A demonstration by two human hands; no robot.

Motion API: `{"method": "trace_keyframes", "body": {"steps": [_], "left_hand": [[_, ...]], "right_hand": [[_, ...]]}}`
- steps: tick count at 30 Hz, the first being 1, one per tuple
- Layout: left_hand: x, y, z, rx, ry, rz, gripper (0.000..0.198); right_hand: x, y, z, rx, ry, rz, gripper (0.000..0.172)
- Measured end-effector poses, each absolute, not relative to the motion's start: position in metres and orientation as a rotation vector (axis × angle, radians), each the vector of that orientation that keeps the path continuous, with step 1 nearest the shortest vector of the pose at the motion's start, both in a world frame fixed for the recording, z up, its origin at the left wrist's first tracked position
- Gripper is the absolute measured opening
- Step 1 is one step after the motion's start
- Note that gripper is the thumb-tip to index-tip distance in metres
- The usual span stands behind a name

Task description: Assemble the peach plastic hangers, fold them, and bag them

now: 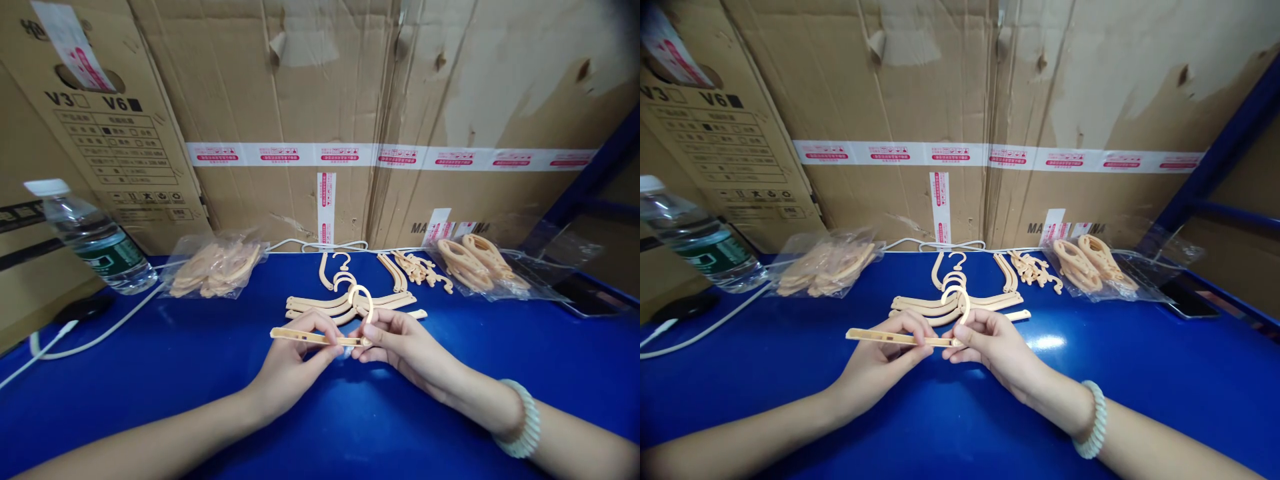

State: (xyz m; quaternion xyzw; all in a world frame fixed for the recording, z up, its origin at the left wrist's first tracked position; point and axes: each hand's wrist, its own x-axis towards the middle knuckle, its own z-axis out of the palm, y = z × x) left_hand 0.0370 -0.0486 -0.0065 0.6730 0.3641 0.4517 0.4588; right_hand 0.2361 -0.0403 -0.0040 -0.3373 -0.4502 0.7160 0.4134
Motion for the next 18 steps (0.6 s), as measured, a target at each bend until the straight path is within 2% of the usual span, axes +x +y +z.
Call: {"method": "trace_keyframes", "body": {"steps": [10, 18], "left_hand": [[0.0356, -0.0491, -0.0033, 1.803, 0.901, 1.115, 0.013], [0.0388, -0.0493, -0.0062, 1.590, 0.910, 1.089, 0.016]], "right_hand": [[0.2310, -0.0429, -0.0073, -0.887, -1.283, 1.559, 0.035], [0.2265, -0.0444, -0.0037, -0.913, -1.333, 1.478, 0.038]]}}
